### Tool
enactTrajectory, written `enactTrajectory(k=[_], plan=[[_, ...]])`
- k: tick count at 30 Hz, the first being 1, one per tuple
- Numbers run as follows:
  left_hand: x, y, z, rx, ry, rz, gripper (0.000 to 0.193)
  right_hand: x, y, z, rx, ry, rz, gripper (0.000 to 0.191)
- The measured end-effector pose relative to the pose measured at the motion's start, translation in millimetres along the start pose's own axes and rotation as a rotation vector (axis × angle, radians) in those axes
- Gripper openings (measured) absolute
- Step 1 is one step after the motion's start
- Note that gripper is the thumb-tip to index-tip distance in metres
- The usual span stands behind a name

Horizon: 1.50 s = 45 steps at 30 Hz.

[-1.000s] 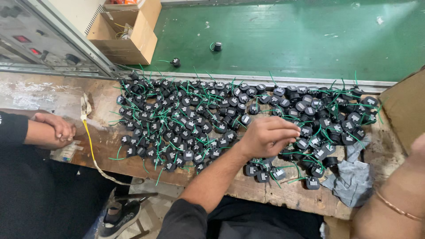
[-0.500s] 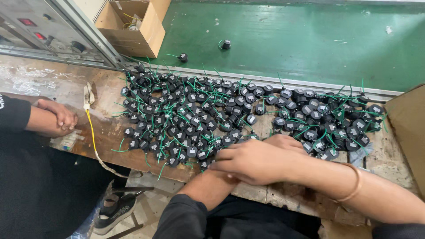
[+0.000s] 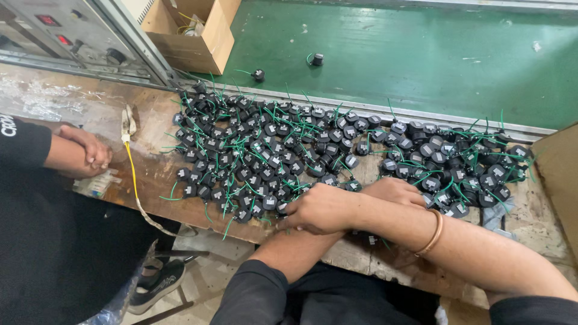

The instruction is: The person picks up black plug-shaped electrical components with green wires from a pile on the workbench, twists and arranges the wire leads on each unit by hand, and places finished units into a cardboard box beside the bench, working through the pile one unit at a time.

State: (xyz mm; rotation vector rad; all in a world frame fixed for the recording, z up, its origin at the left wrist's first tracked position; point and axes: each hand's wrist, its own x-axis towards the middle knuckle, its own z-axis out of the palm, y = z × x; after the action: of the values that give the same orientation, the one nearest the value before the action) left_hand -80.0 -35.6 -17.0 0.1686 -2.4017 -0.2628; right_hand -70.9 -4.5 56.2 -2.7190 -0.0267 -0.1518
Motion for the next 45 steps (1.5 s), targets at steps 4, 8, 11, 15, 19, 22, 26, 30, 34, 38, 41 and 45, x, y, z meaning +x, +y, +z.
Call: enactTrajectory(k=[4, 8, 11, 15, 19, 22, 26, 30, 34, 38, 41, 45], plan=[[0.4, 4.2, -4.2, 0.060, -0.037, -0.038, 0.036, 4.2, -3.5, 3.6, -0.031, 0.029, -0.134, 0.016], [-1.3, 6.1, -3.5, 0.105, -0.059, -0.047, 0.033, 7.4, -5.2, 9.4, -0.089, 0.090, -0.199, 0.016], [-0.2, 5.3, -1.3, 0.117, -0.097, -0.062, 0.032, 6.3, -7.7, 3.6, -0.056, 0.151, -0.111, 0.017], [1.1, 5.8, -10.3, 0.102, 0.027, -0.036, 0.031, -6.6, -11.9, -25.0, 0.098, 0.475, -0.049, 0.022], [-10.2, 8.8, -37.8, 0.055, 0.198, -0.219, 0.034, -64.9, -16.9, -60.4, 0.038, 0.718, 0.011, 0.017], [-7.4, 10.1, -51.2, 0.186, 0.387, -0.486, 0.024, -114.4, -12.1, -68.2, 0.051, 1.090, 0.095, 0.003], [-4.3, 8.1, -63.3, 0.087, 0.751, -0.756, 0.031, -169.1, 10.8, -62.7, 0.004, 1.256, 0.263, 0.005], [-3.1, 2.0, -66.3, -0.251, 0.924, -0.743, 0.027, -196.0, 38.1, -41.7, -0.129, 1.204, 0.427, 0.010], [0.2, 4.9, -54.1, -0.113, 0.636, -0.608, 0.035, -205.8, 51.1, -18.2, -0.173, 1.178, 0.480, 0.018], [0.2, 10.1, -42.3, -0.216, 0.464, -0.487, 0.034, -204.4, 49.7, -5.3, 0.050, 1.139, 0.358, 0.024], [0.9, 9.0, -39.9, -0.276, 0.419, -0.467, 0.025, -195.1, 44.0, 1.0, 0.142, 1.090, 0.278, 0.025], [-0.2, 9.0, -46.4, -0.304, 0.495, -0.400, 0.021, -187.5, 41.3, 0.9, 0.082, 1.053, 0.279, 0.027]])
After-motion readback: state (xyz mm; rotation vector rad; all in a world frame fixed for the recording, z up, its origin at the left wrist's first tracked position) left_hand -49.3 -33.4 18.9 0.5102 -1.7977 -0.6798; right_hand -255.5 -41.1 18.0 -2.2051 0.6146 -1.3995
